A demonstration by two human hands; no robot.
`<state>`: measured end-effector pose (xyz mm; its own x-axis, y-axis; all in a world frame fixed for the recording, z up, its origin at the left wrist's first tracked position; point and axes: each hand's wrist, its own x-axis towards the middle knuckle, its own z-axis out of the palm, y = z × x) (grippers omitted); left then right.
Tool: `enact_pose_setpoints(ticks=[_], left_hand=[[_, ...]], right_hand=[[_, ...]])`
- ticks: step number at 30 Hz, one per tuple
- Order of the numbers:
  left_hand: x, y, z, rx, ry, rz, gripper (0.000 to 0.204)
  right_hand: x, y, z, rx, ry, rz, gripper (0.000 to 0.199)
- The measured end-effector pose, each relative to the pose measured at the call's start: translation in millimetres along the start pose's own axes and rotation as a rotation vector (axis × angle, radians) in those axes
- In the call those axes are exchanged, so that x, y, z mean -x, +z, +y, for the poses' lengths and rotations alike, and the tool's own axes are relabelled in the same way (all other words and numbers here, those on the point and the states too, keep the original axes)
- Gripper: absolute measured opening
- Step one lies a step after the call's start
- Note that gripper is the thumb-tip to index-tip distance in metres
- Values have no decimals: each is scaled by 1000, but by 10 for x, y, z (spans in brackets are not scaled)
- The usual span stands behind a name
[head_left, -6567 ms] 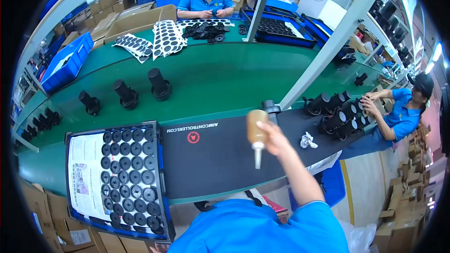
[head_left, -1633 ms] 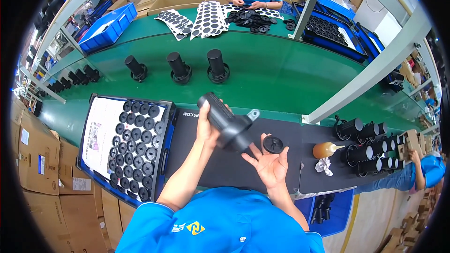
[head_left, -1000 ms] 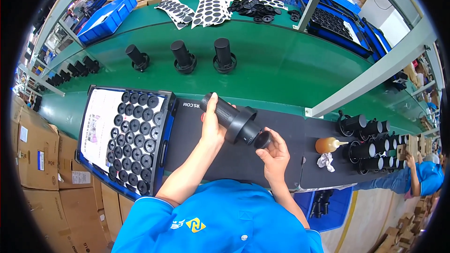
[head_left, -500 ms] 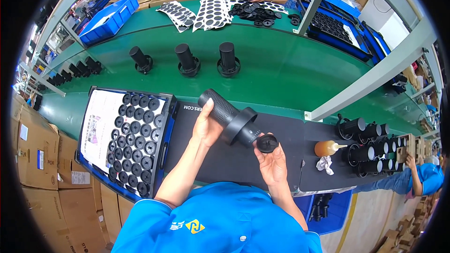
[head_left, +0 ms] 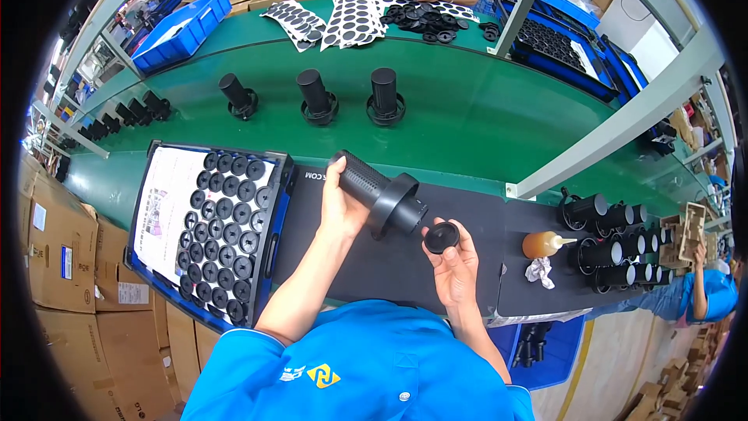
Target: The person assembles small black cylindrical parts by hand, then places them into a tray.
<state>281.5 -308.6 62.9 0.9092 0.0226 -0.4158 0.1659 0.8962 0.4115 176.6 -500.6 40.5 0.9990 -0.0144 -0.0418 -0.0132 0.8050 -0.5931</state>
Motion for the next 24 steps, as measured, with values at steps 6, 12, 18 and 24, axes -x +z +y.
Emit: enact_pose_setpoints(ticks=[6, 12, 18, 24], left_hand=[[135, 107, 62, 0, -46, -122, 45], [175, 161, -35, -111, 9, 85, 44], [94, 30, -149, -86, -34, 99, 45], [124, 78, -209, -158, 3, 117, 46]], right_hand=[[13, -31, 3, 17, -10, 13, 58], [29, 33, 14, 357, -184, -45, 64], [58, 55, 45, 480, -193, -46, 67], [48, -12, 93, 571, -191, -50, 67]])
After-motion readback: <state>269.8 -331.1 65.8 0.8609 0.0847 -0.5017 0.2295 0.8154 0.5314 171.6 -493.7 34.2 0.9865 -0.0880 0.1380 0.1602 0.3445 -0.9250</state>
